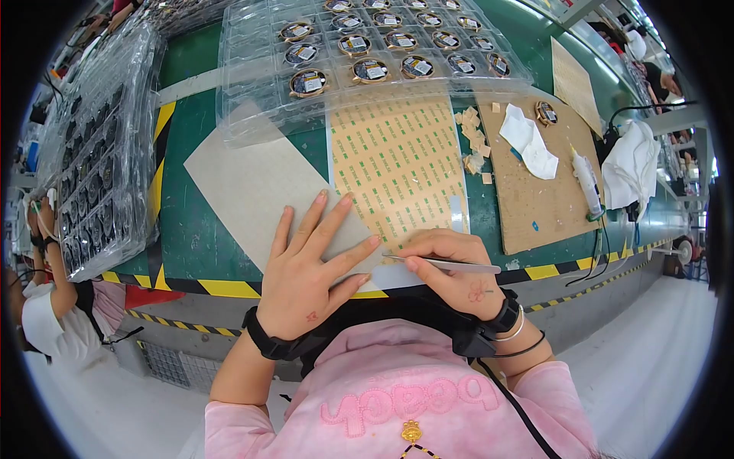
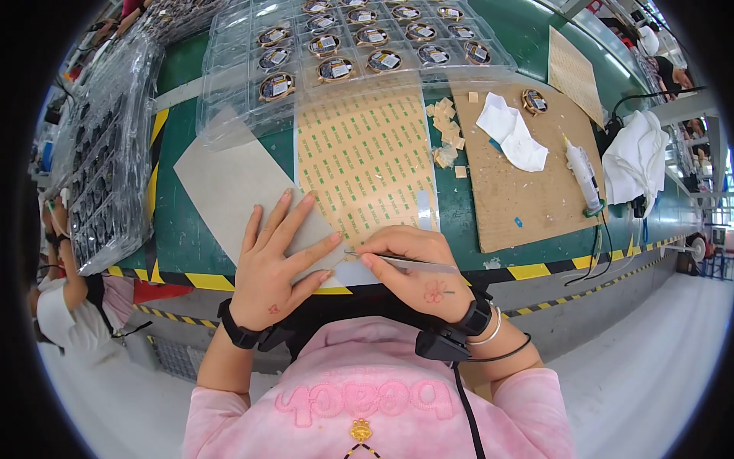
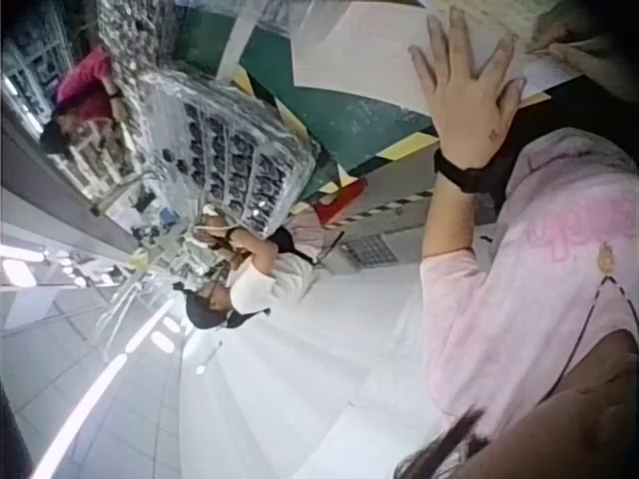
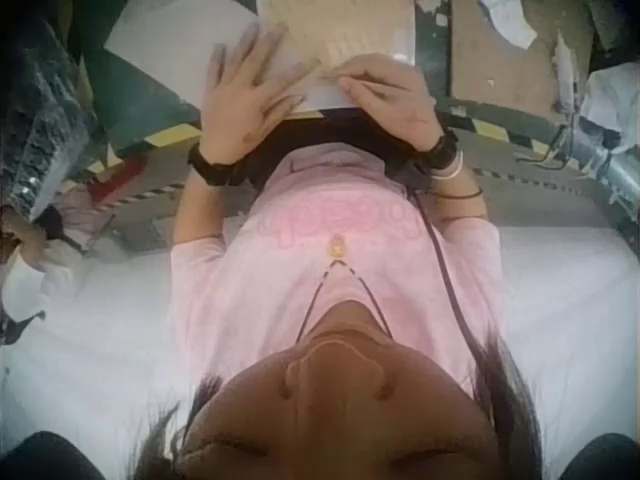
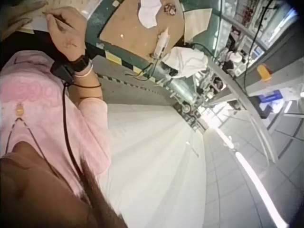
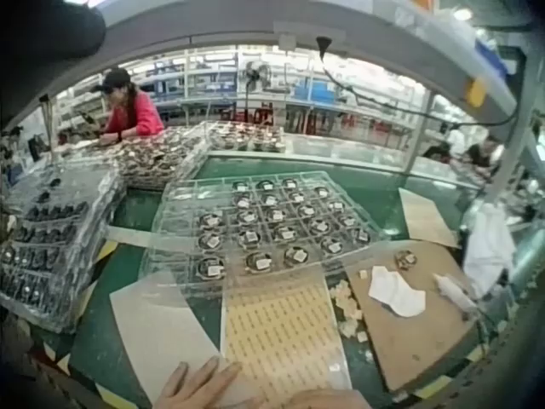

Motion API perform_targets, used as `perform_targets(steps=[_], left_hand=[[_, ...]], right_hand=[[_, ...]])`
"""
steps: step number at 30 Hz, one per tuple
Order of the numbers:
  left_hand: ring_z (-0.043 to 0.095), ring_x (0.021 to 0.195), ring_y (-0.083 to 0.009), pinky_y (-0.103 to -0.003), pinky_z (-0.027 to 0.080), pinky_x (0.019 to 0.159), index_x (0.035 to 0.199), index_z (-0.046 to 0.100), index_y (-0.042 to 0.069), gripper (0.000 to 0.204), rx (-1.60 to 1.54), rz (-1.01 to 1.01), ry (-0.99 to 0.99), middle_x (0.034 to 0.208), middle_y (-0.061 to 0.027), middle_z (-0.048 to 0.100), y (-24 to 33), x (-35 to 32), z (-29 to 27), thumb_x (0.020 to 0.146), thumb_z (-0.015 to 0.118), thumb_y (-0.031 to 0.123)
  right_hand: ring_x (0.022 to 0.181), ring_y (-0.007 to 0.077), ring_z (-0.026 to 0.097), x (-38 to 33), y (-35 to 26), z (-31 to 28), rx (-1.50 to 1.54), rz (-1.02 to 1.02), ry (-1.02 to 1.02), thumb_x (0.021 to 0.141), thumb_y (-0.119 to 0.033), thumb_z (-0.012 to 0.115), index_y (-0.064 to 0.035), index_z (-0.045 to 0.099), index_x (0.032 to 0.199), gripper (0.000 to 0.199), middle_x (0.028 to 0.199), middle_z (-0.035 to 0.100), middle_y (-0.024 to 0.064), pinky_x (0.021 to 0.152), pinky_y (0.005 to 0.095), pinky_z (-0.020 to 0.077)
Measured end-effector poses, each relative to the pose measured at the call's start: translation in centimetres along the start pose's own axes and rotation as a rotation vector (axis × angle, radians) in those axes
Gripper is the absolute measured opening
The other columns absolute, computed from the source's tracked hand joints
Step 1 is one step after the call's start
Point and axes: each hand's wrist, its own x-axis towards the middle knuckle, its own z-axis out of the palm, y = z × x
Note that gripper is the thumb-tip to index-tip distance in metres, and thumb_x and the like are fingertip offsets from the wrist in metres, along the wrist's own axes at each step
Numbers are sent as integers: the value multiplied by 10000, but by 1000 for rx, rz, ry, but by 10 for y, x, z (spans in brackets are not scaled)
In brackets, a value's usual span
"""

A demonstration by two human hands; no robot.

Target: The person uses tweezers to peel a small adhesive strip from a sheet and applies it to the internal battery of a watch. After pressing the strip down, the person returns the watch to the tray and repeats the process with another watch.

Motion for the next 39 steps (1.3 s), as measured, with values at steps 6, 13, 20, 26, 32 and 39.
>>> perform_targets(steps=[6,13,20,26,32,39], left_hand=[[292,1343,-302,-550,212,1059,1196,599,306,477,2,-5,-4,1449,-81,339,0,0,0,729,694,311],[382,1275,-311,-501,256,1036,1149,615,176,448,-137,6,98,1351,-103,455,3,-2,-17,720,721,251],[545,1019,-239,-369,383,915,960,617,30,246,-812,-54,226,1045,-117,609,15,-4,-28,743,688,123],[572,859,-179,-289,427,796,871,606,16,89,-1236,-86,303,896,-89,618,27,-4,-25,796,653,27],[564,835,-158,-275,428,791,851,604,2,24,-1555,-108,316,874,-85,605,33,-7,-23,828,609,-5],[565,820,-158,-276,428,779,858,608,1,28,-1586,-33,294,872,-86,604,37,-8,-24,831,613,4]], right_hand=[[748,180,629,-1,-2,-5,5,-20,-48,807,-5,635,1,675,908,109,845,663,112,672,252,483],[759,189,627,-3,-9,-15,235,-36,-4,838,-61,612,19,670,906,120,856,658,127,682,276,476],[742,192,627,5,-35,-11,308,-205,-10,848,-86,601,29,656,899,137,853,643,144,673,287,491],[739,196,631,1,-44,-9,331,-245,-21,852,-107,609,26,654,908,151,857,636,151,685,283,511],[745,207,636,-5,-48,-12,471,-232,-16,863,-139,617,28,651,896,173,860,626,153,694,294,519],[727,209,639,-5,-50,-7,530,-261,-42,866,-164,627,35,646,902,202,876,623,155,684,300,527]])
